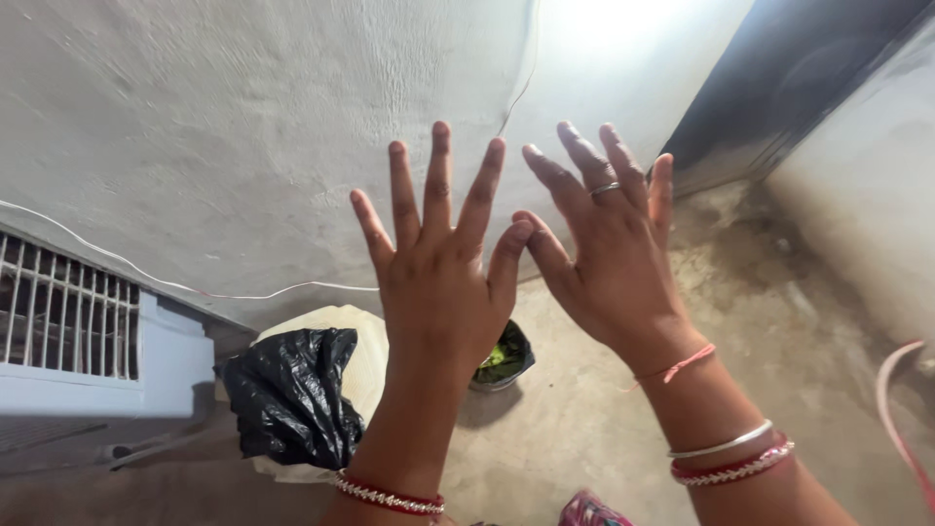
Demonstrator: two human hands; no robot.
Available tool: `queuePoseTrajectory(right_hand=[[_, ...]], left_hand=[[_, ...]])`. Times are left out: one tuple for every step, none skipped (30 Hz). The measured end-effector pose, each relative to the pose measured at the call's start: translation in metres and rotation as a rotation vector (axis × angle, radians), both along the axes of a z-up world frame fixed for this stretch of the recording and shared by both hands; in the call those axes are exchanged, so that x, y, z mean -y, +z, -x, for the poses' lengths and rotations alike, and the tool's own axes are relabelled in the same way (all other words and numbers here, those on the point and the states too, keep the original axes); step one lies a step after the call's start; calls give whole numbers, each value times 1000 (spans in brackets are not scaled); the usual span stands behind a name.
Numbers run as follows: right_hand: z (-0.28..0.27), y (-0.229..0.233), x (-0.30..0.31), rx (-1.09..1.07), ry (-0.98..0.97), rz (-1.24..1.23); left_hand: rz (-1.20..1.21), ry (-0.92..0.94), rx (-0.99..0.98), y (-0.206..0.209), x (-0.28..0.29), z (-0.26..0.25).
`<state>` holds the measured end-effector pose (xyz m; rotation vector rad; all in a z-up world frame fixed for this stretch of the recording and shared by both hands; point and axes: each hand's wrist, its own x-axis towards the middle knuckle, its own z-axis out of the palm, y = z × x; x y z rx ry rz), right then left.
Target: The person removes a full black trash bag from a metal bin, ties it shut, and carries it outside. They then place a new black trash bag into the bin and adjust it.
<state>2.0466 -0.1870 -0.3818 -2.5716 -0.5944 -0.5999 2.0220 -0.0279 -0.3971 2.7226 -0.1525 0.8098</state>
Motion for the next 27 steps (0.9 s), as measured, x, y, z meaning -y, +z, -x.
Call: queuePoseTrajectory(right_hand=[[-3,-10,-3,-9,7,-1],[-9,-18,-2,-4,11,8],[-16,-28,-2,0,16,17],[-23,-38,0,-4,29,24],[-30,-51,2,-7,42,32],[-36,-65,5,-13,44,41],[-43,-82,8,-8,53,47],[-51,-100,10,-6,68,58],[-58,-118,14,-5,83,69],[-64,-134,16,-11,94,75],[-70,-150,16,-18,105,80],[-76,-168,15,-24,119,82],[-82,-186,14,-20,133,91],[-88,-206,14,-18,144,98],[-94,-225,13,-17,155,105],[-98,-245,13,-15,169,109],[-103,-264,13,-13,183,113],[-109,-285,12,-6,195,115],[-113,-307,11,-19,209,110],[-117,-328,10,-30,225,104],[-122,-350,8,-41,240,98],[-126,-369,8,-41,259,94],[-129,-389,7,-41,278,89],[-133,-410,6,-44,299,82],[-138,-431,5,-47,326,93],[-143,-452,5,-48,349,108],[-147,-472,6,-49,372,122]], left_hand=[[-13,8,-16,-9,-3,-2],[-17,14,-19,-18,-3,-8],[-21,21,-22,-27,-2,-16],[-27,26,-31,-39,-1,-22],[-33,31,-40,-51,0,-27],[-38,24,-52,-66,2,-34],[-52,26,-65,-81,3,-41],[-60,33,-82,-99,4,-47],[-68,40,-98,-117,7,-51],[-69,49,-108,-134,9,-56],[-69,58,-119,-150,10,-59],[-73,69,-128,-167,9,-62],[-65,75,-124,-185,8,-66],[-59,77,-123,-205,8,-69],[-52,80,-121,-224,7,-72],[-51,78,-119,-244,6,-74],[-50,77,-117,-264,4,-77],[-51,74,-111,-285,2,-79],[-43,74,-110,-307,0,-81],[-36,74,-108,-329,-3,-83],[-28,75,-106,-350,-4,-85],[-23,71,-106,-371,-5,-87],[-18,67,-107,-391,-5,-89],[-16,65,-110,-412,-6,-90],[-18,59,-116,-434,-8,-91],[-18,49,-120,-455,-9,-93],[-18,39,-124,-476,-9,-93]])
